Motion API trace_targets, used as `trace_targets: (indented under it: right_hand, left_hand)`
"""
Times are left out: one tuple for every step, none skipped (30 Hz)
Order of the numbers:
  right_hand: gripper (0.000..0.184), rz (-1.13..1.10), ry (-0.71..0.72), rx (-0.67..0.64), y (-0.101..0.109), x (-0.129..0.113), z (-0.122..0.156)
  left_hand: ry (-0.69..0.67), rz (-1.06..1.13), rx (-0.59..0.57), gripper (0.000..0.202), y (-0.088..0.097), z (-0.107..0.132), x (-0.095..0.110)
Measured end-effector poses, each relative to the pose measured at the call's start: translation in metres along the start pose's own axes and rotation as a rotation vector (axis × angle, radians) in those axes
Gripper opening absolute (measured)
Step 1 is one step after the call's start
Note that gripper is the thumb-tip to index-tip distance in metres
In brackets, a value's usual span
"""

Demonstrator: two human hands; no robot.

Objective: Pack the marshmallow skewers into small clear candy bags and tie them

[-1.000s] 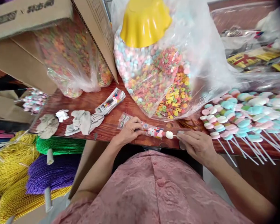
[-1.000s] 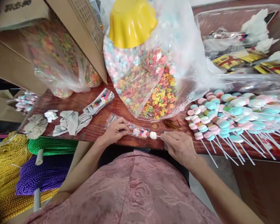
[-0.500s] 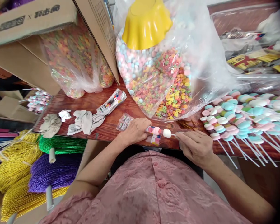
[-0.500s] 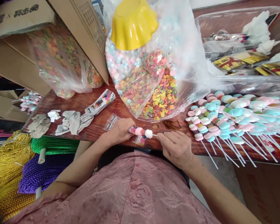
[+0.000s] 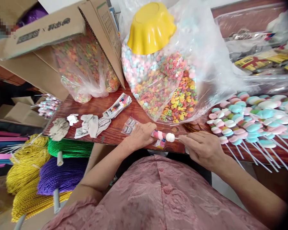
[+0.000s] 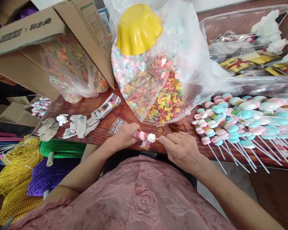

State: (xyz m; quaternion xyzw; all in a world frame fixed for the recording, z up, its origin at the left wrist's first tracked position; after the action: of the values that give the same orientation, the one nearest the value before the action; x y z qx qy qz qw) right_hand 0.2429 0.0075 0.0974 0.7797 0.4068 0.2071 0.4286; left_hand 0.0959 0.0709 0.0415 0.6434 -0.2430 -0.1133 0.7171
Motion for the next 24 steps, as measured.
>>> trace_targets:
  right_hand:
    - [0.019,0.018,0.037,0.023,0.004,-0.005,-0.002]
    - [0.020,0.034,0.071,0.042,0.008,-0.011,-0.004]
    - [0.021,0.050,0.101,0.056,0.013,-0.016,-0.006]
    - [0.021,0.066,0.124,0.068,0.017,-0.021,-0.008]
    - [0.020,0.079,0.143,0.076,0.021,-0.026,-0.009]
    - [0.020,0.089,0.156,0.079,0.024,-0.029,-0.010]
    - [0.020,0.095,0.163,0.078,0.026,-0.032,-0.011]
    - [0.019,0.099,0.165,0.077,0.028,-0.033,-0.011]
    - [0.019,0.101,0.162,0.072,0.029,-0.034,-0.011]
    - [0.020,0.102,0.158,0.063,0.029,-0.034,-0.011]
    - [0.020,0.104,0.149,0.051,0.027,-0.033,-0.010]
    - [0.020,0.105,0.134,0.038,0.025,-0.030,-0.010]
    - [0.021,0.106,0.113,0.019,0.022,-0.027,-0.010]
    - [0.021,0.106,0.088,-0.006,0.019,-0.023,-0.010]
    - [0.022,0.105,0.065,-0.036,0.015,-0.018,-0.011]
    - [0.022,0.104,0.045,-0.069,0.010,-0.014,-0.011]
    - [0.022,0.102,0.032,-0.106,0.006,-0.009,-0.012]
    - [0.022,0.103,0.028,-0.138,0.003,-0.006,-0.013]
    - [0.022,0.106,0.031,-0.166,0.000,-0.003,-0.014]
    - [0.022,0.113,0.035,-0.190,-0.003,-0.001,-0.015]
    - [0.021,0.120,0.039,-0.210,-0.004,0.001,-0.016]
    - [0.021,0.125,0.041,-0.226,-0.006,0.002,-0.017]
    - [0.021,0.125,0.043,-0.240,-0.008,0.001,-0.018]
    - [0.021,0.118,0.046,-0.254,-0.010,0.000,-0.019]
  left_hand:
    - [0.027,0.050,-0.023,0.009,-0.001,-0.001,-0.001]
    - [0.053,0.108,-0.042,0.008,-0.002,-0.003,-0.003]
    - [0.081,0.171,-0.056,0.007,-0.003,-0.004,-0.006]
    - [0.110,0.234,-0.065,0.006,-0.004,-0.005,-0.009]
    - [0.139,0.290,-0.069,0.006,-0.005,-0.005,-0.013]
    - [0.165,0.334,-0.068,0.007,-0.006,-0.006,-0.017]
    - [0.181,0.367,-0.063,0.007,-0.006,-0.005,-0.020]
    - [0.185,0.388,-0.055,0.007,-0.006,-0.005,-0.022]
    - [0.175,0.401,-0.045,0.006,-0.005,-0.005,-0.022]
    - [0.153,0.407,-0.036,0.004,-0.004,-0.005,-0.019]
    - [0.125,0.405,-0.028,0.003,-0.003,-0.004,-0.016]
    - [0.096,0.393,-0.023,0.002,-0.001,-0.004,-0.012]
    - [0.071,0.373,-0.024,0.002,0.000,-0.004,-0.007]
    - [0.050,0.350,-0.031,0.003,0.001,-0.003,-0.003]
    - [0.032,0.333,-0.043,0.006,0.000,-0.003,0.000]
    - [0.015,0.326,-0.062,0.010,0.000,-0.002,0.004]
    - [-0.004,0.331,-0.085,0.017,-0.002,-0.002,0.007]
    - [-0.023,0.346,-0.112,0.023,-0.003,-0.001,0.009]
    - [-0.040,0.366,-0.136,0.028,-0.004,0.000,0.011]
    - [-0.051,0.385,-0.156,0.031,-0.005,0.000,0.013]
    - [-0.057,0.400,-0.171,0.032,-0.006,0.001,0.014]
    - [-0.057,0.410,-0.178,0.032,-0.005,0.001,0.015]
    - [-0.057,0.420,-0.180,0.032,-0.004,0.001,0.016]
    - [-0.060,0.432,-0.183,0.032,-0.002,0.000,0.018]
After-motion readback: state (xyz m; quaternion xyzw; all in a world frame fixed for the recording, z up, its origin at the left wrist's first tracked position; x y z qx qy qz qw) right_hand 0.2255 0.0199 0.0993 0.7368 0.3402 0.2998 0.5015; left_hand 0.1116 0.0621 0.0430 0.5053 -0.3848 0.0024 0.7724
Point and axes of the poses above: each hand's wrist, its own z-axis away from the middle knuckle, its own y-axis out of the back of the hand, x = y × z, the point moved 9 cm from there along -z, towards the middle knuckle, and after that the axes turned 5 degrees about y, right-handed, at the moved point
